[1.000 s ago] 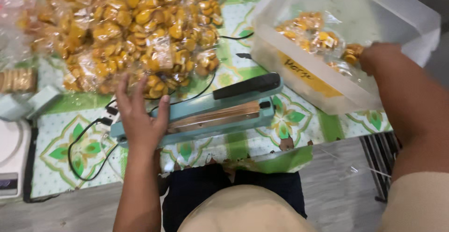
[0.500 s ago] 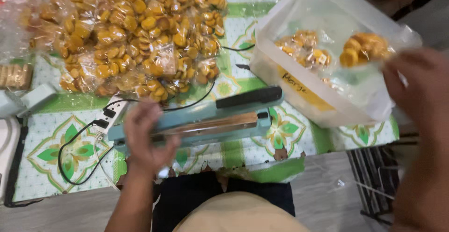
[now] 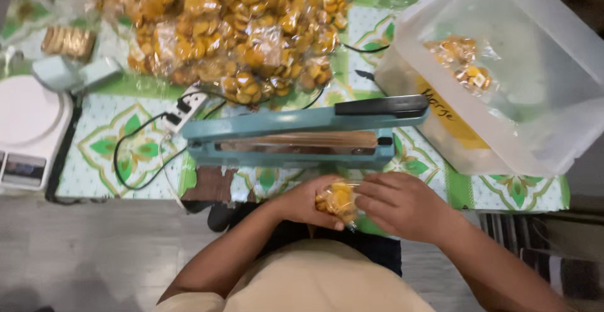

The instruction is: The person uses a heat sealer to seal small plastic bags filled with snacks, then places each sealed bag into a storage bin.

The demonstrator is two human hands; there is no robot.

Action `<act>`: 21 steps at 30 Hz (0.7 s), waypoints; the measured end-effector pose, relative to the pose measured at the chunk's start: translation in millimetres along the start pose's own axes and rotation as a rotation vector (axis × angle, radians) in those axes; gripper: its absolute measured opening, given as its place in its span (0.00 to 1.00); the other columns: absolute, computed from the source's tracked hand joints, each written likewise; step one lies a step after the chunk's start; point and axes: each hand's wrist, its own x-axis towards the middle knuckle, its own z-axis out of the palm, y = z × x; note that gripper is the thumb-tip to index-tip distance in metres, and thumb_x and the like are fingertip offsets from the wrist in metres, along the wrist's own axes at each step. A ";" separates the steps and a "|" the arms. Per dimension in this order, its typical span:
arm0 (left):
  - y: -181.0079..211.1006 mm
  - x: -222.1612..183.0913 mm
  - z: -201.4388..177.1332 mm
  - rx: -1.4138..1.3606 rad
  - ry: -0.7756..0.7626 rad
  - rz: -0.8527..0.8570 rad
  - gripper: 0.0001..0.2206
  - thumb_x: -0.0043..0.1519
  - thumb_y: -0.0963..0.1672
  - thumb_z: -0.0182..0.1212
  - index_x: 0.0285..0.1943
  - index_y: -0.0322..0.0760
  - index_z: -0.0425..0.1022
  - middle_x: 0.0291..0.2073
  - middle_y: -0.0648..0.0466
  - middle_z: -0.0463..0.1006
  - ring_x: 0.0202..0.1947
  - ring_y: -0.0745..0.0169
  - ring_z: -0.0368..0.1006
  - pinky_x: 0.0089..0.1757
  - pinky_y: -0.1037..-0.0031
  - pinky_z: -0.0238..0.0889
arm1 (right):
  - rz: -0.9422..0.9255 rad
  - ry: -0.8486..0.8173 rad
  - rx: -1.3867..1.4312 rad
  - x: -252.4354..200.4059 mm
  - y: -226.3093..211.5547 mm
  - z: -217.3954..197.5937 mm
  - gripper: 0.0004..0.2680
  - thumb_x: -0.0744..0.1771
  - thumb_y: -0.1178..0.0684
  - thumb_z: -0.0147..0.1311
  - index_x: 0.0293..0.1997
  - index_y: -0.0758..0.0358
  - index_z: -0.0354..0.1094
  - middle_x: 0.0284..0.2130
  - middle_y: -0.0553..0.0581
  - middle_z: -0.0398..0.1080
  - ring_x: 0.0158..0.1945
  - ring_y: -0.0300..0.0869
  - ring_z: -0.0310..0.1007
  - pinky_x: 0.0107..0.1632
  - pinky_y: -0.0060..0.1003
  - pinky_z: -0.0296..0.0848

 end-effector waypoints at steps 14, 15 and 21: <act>-16.4 -24.8 -3.0 0.512 0.442 0.134 0.32 0.50 0.44 0.74 0.66 0.37 0.68 0.54 0.45 0.77 0.55 0.51 0.76 0.54 0.66 0.69 | 0.508 -0.195 0.146 -1.1 2.9 8.8 0.13 0.64 0.47 0.60 0.52 0.50 0.68 0.49 0.52 0.70 0.49 0.52 0.73 0.48 0.47 0.70; -17.1 -24.3 0.2 0.504 0.506 0.145 0.32 0.50 0.44 0.75 0.65 0.37 0.68 0.53 0.45 0.78 0.54 0.50 0.77 0.53 0.66 0.70 | 0.451 -0.090 0.058 -0.2 -1.4 9.9 0.14 0.61 0.44 0.63 0.48 0.50 0.70 0.51 0.55 0.67 0.51 0.54 0.67 0.52 0.51 0.65; -17.1 -16.1 24.3 0.665 0.777 0.229 0.31 0.52 0.42 0.71 0.67 0.37 0.66 0.57 0.41 0.77 0.58 0.40 0.75 0.55 0.61 0.70 | 0.480 0.197 -0.146 17.1 -25.7 67.0 0.25 0.55 0.30 0.69 0.49 0.52 0.76 0.63 0.66 0.55 0.66 0.62 0.48 0.64 0.60 0.46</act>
